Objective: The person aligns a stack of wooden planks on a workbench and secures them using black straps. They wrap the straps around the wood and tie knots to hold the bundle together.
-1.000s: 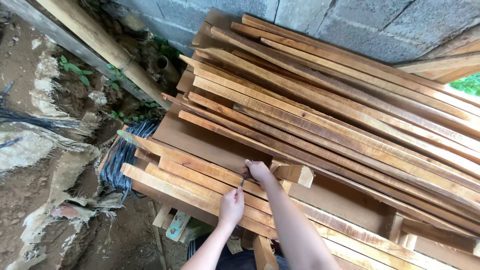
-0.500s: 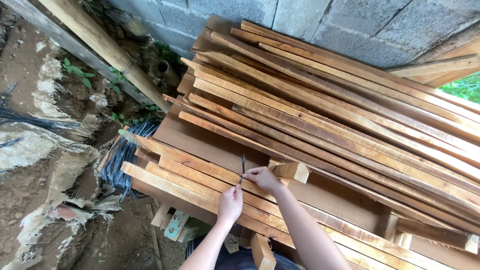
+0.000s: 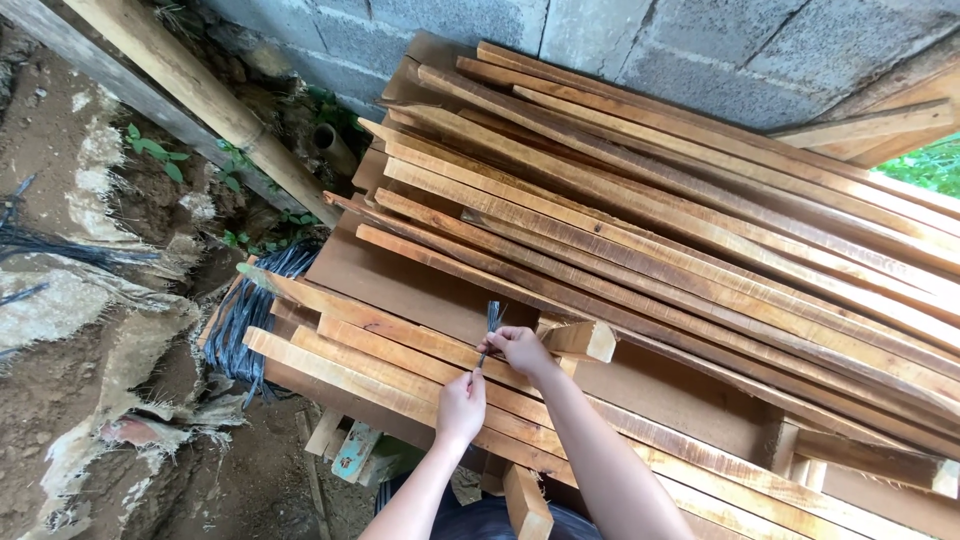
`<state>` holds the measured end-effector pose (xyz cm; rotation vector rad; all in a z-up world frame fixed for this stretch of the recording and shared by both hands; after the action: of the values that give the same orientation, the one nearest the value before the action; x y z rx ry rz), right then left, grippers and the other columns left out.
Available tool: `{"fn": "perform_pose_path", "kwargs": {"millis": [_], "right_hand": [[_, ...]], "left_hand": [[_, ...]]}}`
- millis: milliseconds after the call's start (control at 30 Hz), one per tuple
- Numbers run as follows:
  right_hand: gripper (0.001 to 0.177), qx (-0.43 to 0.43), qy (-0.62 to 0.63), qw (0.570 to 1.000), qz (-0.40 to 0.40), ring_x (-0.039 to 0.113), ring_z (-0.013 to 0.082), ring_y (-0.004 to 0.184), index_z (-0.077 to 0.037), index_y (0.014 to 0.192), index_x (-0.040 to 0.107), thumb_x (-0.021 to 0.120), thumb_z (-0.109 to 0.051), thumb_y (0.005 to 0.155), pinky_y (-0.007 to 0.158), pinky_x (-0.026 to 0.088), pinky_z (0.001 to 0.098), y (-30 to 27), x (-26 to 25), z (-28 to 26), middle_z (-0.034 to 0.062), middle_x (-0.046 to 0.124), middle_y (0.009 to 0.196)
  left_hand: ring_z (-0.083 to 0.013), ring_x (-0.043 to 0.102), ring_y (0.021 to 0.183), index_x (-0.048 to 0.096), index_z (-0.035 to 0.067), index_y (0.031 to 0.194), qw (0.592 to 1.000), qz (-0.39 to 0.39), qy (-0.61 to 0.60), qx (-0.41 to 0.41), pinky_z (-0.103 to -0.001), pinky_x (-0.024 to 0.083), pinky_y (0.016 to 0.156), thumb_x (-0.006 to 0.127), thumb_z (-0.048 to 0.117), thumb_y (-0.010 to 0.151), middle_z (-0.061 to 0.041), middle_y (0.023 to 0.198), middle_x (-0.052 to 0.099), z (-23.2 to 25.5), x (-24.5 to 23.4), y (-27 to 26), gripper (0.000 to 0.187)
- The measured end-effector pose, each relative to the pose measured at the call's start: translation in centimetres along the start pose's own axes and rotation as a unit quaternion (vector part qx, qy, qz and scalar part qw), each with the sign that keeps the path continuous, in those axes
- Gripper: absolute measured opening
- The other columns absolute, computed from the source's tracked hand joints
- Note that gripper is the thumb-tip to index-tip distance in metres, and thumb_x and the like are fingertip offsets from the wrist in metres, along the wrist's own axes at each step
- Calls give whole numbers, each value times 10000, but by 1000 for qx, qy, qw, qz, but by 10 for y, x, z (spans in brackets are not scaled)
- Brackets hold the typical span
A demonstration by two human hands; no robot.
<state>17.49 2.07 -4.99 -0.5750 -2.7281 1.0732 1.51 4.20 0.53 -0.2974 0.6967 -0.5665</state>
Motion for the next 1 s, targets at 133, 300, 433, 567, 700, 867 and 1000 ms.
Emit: {"fn": "perform_pose_path", "kwargs": {"millis": [133, 300, 433, 567, 700, 867, 1000], "right_hand": [[279, 30, 33, 999, -14, 724, 169, 873, 24, 951, 777, 594, -173, 1023, 905, 539, 279, 16, 3, 13, 90, 796, 896], [267, 55, 34, 998, 6, 700, 179, 828, 37, 921, 781, 606, -143, 1012, 876, 545, 291, 24, 4, 16, 95, 767, 835], [267, 94, 49, 994, 20, 686, 178, 786, 51, 931, 778, 601, -132, 1011, 847, 544, 287, 30, 7, 22, 98, 748, 811], [277, 103, 23, 993, 45, 635, 168, 712, 58, 861, 785, 618, -129, 979, 774, 531, 274, 44, 8, 35, 81, 720, 741], [254, 118, -1, 990, 73, 683, 184, 743, 34, 779, 788, 629, -99, 925, 799, 547, 285, 51, 9, 53, 82, 740, 745], [270, 89, -10, 991, 100, 647, 173, 642, 20, 711, 775, 649, -109, 912, 693, 538, 261, 55, 8, 52, 71, 726, 679], [234, 86, 27, 992, 84, 648, 186, 634, 67, 738, 759, 628, -49, 894, 667, 548, 274, 55, 8, 45, 110, 713, 686]], "left_hand": [[-260, 544, 549, 645, 1, 762, 1000, -7, -1, -22, -383, 495, 602, 518, 290, 1024, -122, 635, 642, -5, 0, 3, 410], [-214, 461, 525, 595, 5, 708, 999, -18, -35, -37, -365, 443, 559, 537, 297, 1019, -76, 572, 533, -19, 7, 15, 431], [-168, 454, 595, 675, -20, 825, 974, -54, -132, -179, -310, 412, 594, 522, 300, 1030, -58, 656, 528, -3, -2, 13, 409], [-126, 441, 588, 746, -27, 948, 951, -67, -164, -252, -273, 386, 558, 529, 281, 1024, -29, 672, 513, 21, -11, 8, 384], [-204, 564, 714, 692, -23, 916, 981, -94, -44, -161, -333, 503, 739, 490, 307, 1030, -124, 811, 676, -14, 8, 6, 403], [-186, 594, 609, 753, 20, 1041, 995, -70, -14, -67, -314, 507, 622, 493, 286, 1023, -80, 711, 686, -28, 16, 5, 372], [-250, 563, 560, 702, -10, 818, 999, -28, -15, -10, -360, 491, 602, 515, 262, 1006, -124, 642, 660, -23, 12, 7, 380]]}}
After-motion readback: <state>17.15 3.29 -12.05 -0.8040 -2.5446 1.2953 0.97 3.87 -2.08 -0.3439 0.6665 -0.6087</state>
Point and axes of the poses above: each hand's wrist, its own y-axis towards the middle knuckle, its own x-axis out of the palm, z = x × y, the point moved 8 cm from there along y, towards the middle knuckle
